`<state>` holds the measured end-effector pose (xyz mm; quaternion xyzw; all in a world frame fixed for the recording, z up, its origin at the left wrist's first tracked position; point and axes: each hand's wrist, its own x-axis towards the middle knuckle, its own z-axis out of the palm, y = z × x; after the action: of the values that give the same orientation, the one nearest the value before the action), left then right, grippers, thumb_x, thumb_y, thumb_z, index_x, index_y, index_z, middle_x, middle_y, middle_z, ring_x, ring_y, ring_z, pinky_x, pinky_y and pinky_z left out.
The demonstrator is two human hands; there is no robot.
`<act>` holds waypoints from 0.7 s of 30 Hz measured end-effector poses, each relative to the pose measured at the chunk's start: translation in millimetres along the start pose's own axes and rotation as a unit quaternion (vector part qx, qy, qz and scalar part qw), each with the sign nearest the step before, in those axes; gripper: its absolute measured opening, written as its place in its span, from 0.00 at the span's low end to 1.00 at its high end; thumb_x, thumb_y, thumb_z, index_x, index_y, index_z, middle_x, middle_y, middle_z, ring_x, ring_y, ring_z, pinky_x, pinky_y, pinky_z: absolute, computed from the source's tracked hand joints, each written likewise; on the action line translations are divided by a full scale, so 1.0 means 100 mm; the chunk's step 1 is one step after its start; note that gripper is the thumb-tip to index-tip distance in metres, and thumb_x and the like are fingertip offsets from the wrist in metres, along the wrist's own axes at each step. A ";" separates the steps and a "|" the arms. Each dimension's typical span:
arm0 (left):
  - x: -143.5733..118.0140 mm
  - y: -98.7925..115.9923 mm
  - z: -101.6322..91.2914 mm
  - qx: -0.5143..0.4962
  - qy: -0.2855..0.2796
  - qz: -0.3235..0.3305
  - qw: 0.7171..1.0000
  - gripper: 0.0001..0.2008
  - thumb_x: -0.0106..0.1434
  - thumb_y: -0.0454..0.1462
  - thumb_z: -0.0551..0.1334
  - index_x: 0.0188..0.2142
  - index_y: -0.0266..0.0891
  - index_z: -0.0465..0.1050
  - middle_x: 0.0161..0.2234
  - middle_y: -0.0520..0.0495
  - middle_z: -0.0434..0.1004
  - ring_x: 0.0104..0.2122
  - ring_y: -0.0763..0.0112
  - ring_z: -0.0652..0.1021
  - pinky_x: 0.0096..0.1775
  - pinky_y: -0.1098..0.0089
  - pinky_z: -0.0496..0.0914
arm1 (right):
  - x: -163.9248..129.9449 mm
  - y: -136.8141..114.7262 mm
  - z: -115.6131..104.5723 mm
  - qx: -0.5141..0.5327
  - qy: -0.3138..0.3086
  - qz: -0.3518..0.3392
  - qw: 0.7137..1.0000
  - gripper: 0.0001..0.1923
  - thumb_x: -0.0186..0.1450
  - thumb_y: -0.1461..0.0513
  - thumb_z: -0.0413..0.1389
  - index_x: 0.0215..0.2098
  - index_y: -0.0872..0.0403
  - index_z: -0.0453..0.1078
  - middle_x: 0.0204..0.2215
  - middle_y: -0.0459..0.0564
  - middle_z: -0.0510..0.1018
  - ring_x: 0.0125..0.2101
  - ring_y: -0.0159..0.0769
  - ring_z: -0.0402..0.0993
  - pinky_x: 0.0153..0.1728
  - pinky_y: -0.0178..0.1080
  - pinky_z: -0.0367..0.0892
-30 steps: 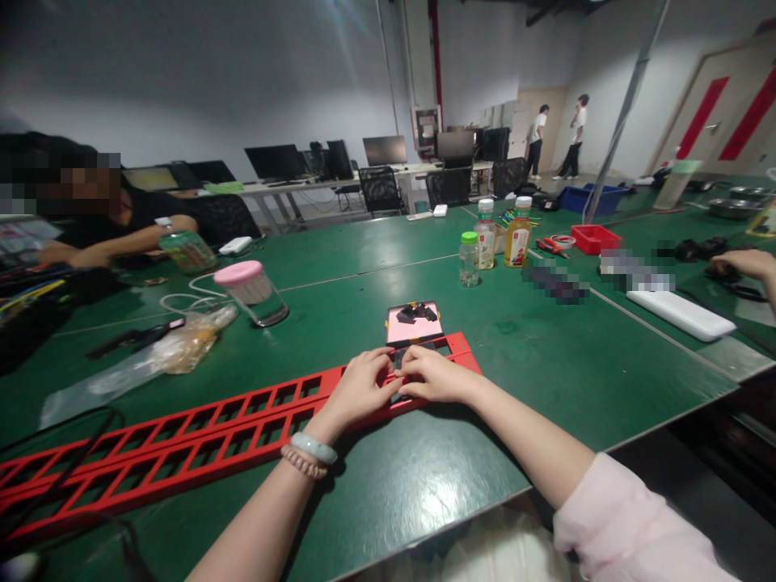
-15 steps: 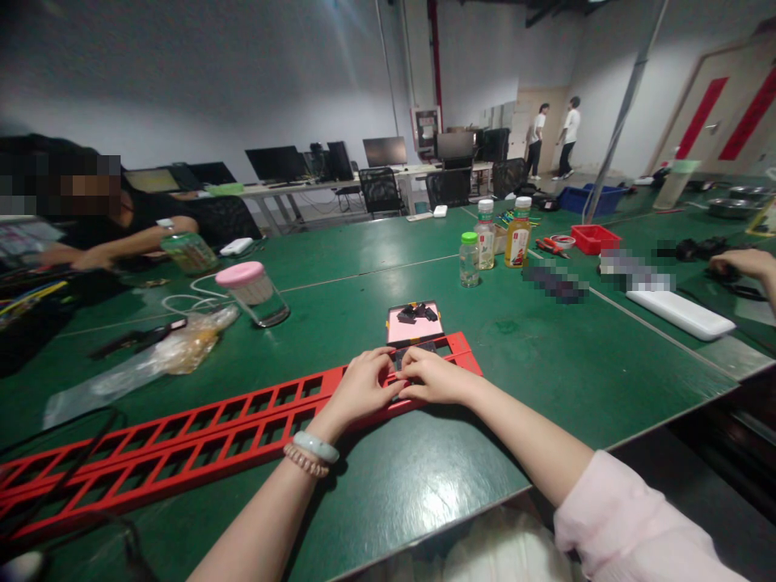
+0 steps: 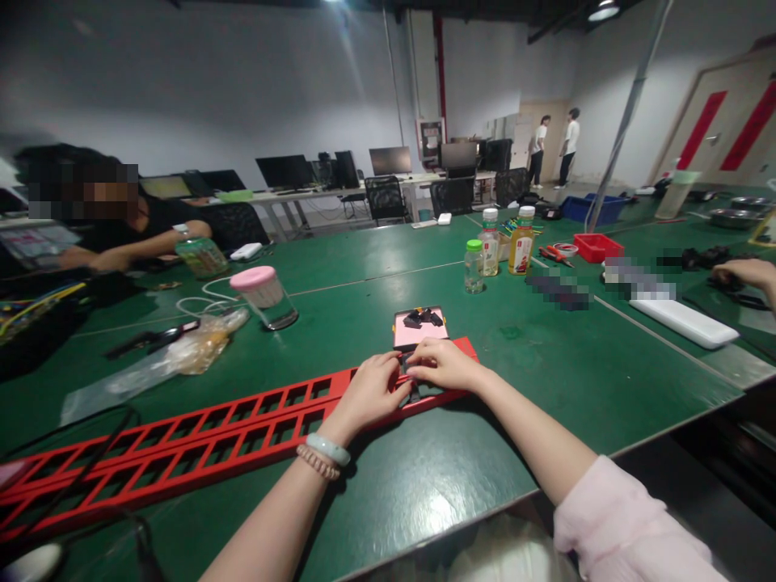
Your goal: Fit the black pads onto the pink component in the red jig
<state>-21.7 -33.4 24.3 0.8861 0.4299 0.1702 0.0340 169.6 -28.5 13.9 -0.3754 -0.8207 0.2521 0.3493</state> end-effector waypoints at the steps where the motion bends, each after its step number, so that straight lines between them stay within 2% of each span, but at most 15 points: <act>1: 0.00 0.01 0.00 -0.001 0.002 0.002 1.000 0.13 0.60 0.45 0.55 0.34 0.38 0.69 0.47 0.40 0.70 0.46 0.58 0.70 0.49 0.60 0.62 | 0.02 0.03 -0.03 -0.007 0.024 0.008 1.000 0.12 0.61 0.58 0.54 0.38 0.57 0.73 0.32 0.50 0.74 0.32 0.31 0.68 0.34 0.35 0.64; 4: -0.01 0.01 -0.01 -0.002 0.000 0.000 1.000 0.13 0.61 0.45 0.54 0.34 0.37 0.69 0.45 0.41 0.71 0.45 0.58 0.71 0.48 0.61 0.63 | 0.13 0.15 -0.12 -0.060 0.091 0.040 0.993 0.10 0.60 0.61 0.54 0.35 0.57 0.74 0.31 0.50 0.74 0.31 0.31 0.69 0.34 0.35 0.64; 6: -0.01 0.02 -0.01 0.001 0.000 -0.005 1.000 0.14 0.61 0.45 0.53 0.33 0.37 0.69 0.44 0.40 0.72 0.45 0.58 0.71 0.48 0.60 0.63 | 0.24 0.24 -0.17 -0.107 0.112 0.059 0.986 0.09 0.59 0.64 0.53 0.36 0.57 0.74 0.32 0.51 0.74 0.30 0.31 0.68 0.34 0.35 0.63; 10: -0.02 0.01 0.00 0.007 0.008 -0.002 1.000 0.14 0.62 0.45 0.53 0.34 0.37 0.69 0.44 0.40 0.72 0.45 0.58 0.71 0.48 0.60 0.63 | 0.49 0.44 -0.19 -0.179 0.112 0.072 0.975 0.12 0.59 0.67 0.52 0.39 0.57 0.74 0.34 0.51 0.72 0.32 0.31 0.67 0.39 0.36 0.63; 14: -0.03 -0.01 0.01 0.012 0.011 0.012 1.000 0.14 0.61 0.45 0.53 0.34 0.37 0.68 0.45 0.39 0.71 0.46 0.57 0.71 0.49 0.59 0.63 | 0.66 0.58 -0.04 -0.197 0.125 0.056 0.971 0.13 0.60 0.67 0.50 0.41 0.57 0.72 0.36 0.53 0.70 0.36 0.33 0.67 0.42 0.36 0.62; 17: -0.03 -0.02 0.01 0.019 0.010 0.010 1.000 0.14 0.61 0.45 0.53 0.35 0.37 0.68 0.45 0.39 0.71 0.46 0.57 0.71 0.49 0.59 0.62 | 0.70 0.64 0.07 -0.205 0.115 0.024 0.972 0.14 0.60 0.66 0.51 0.43 0.56 0.71 0.38 0.53 0.70 0.41 0.35 0.65 0.45 0.38 0.61; 21: -0.02 -0.02 0.03 0.023 0.004 0.007 1.000 0.14 0.61 0.45 0.53 0.38 0.37 0.68 0.45 0.40 0.71 0.46 0.57 0.71 0.49 0.59 0.62 | 0.69 0.70 0.10 -0.221 0.082 0.000 0.972 0.14 0.60 0.65 0.53 0.44 0.55 0.71 0.42 0.55 0.71 0.44 0.37 0.64 0.47 0.42 0.59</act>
<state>-23.6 -34.0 20.9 0.8888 0.4277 0.1642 0.0105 160.1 66.3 -13.0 -0.4631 -0.8246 0.0327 0.3233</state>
